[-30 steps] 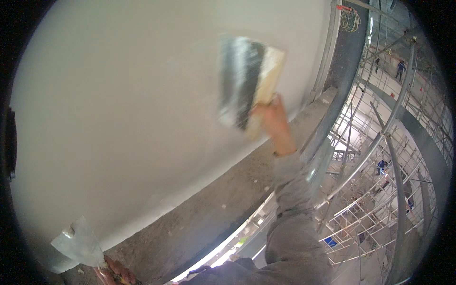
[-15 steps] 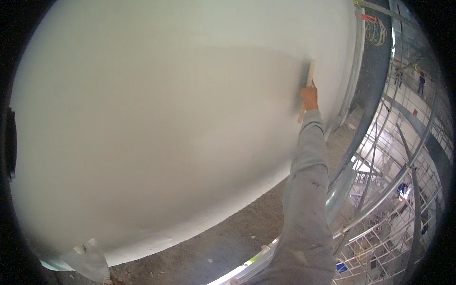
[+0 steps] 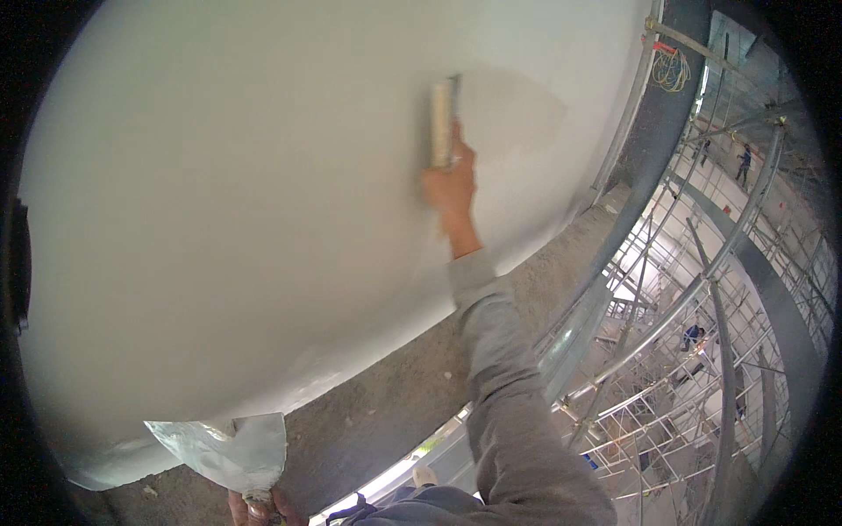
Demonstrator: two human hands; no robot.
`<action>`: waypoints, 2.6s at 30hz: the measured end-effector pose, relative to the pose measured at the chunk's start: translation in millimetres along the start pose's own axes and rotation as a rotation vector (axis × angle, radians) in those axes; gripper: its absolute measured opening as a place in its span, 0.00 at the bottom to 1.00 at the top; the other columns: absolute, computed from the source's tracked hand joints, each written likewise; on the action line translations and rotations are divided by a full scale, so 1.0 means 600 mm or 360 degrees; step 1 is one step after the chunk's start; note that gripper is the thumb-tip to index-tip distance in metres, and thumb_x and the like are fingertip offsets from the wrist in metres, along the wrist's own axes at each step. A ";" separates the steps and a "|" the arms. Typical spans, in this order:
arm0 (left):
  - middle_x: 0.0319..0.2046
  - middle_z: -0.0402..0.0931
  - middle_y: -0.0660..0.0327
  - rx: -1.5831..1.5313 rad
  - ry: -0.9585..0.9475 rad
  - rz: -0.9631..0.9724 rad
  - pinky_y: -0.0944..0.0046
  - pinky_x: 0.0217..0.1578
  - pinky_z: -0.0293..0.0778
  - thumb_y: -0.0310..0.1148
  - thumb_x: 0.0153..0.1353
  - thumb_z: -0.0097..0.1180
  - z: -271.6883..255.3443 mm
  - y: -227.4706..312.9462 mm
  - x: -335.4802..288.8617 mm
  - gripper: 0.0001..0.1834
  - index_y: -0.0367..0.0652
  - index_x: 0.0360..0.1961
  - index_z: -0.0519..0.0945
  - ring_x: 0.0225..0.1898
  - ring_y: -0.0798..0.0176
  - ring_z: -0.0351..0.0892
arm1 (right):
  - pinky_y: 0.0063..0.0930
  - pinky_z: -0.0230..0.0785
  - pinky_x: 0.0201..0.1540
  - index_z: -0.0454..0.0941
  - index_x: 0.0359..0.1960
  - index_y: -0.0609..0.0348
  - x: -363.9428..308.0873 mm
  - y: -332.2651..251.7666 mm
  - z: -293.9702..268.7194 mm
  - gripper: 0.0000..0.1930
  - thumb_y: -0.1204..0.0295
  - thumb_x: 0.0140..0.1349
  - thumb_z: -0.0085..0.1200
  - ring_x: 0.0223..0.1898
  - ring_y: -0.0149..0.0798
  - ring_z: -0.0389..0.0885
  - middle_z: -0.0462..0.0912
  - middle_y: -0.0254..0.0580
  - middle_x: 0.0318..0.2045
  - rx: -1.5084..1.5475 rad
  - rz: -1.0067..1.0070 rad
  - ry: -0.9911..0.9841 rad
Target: The person applies plaster to a curved ceiling surface using a trowel and a hawk. They scoop plaster from the hawk and spread it evenly across the ceiling, smoothing the surface with the trowel. The person is standing on scaffolding during the process.
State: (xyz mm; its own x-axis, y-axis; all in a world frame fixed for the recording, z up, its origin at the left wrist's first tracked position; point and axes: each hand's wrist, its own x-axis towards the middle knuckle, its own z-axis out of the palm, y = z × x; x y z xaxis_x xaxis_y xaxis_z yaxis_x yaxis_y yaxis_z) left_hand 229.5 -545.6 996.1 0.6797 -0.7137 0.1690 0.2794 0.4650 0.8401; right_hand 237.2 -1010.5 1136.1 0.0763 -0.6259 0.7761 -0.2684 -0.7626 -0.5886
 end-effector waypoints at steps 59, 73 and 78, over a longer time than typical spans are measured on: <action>0.20 0.65 0.62 0.0147 0.0684 0.0230 0.72 0.05 0.57 0.49 0.60 0.49 0.118 -0.019 0.010 0.26 0.37 0.48 0.65 0.10 0.70 0.61 | 0.22 0.64 0.27 0.58 0.62 0.58 0.332 0.184 -0.136 0.34 0.78 0.48 0.47 0.25 0.27 0.68 0.71 0.33 0.25 0.0433 0.0115 0.0021; 0.16 0.65 0.62 0.0198 0.0335 0.0150 0.73 0.06 0.56 0.46 0.61 0.49 -0.028 0.056 -0.050 0.20 0.37 0.39 0.66 0.09 0.71 0.60 | 0.42 0.69 0.45 0.62 0.60 0.45 -0.185 -0.256 -0.063 0.38 0.82 0.41 0.52 0.43 0.50 0.75 0.73 0.53 0.47 0.0268 -0.0982 -0.0841; 0.19 0.66 0.61 0.0207 0.0010 0.0130 0.72 0.07 0.59 0.41 0.60 0.48 -0.047 0.044 -0.044 0.19 0.37 0.45 0.64 0.10 0.70 0.62 | 0.34 0.71 0.35 0.73 0.47 0.59 -0.246 -0.247 -0.156 0.26 0.86 0.41 0.48 0.29 0.39 0.78 0.79 0.45 0.30 0.0913 -0.0389 -0.1076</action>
State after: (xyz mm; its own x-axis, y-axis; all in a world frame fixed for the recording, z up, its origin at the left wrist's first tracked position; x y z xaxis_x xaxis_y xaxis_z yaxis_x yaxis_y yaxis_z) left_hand 238.0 -499.5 999.3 0.7009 -0.6729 0.2365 0.1333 0.4494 0.8833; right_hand 176.1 -789.6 1129.8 0.6618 -0.2614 0.7026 0.3330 -0.7372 -0.5880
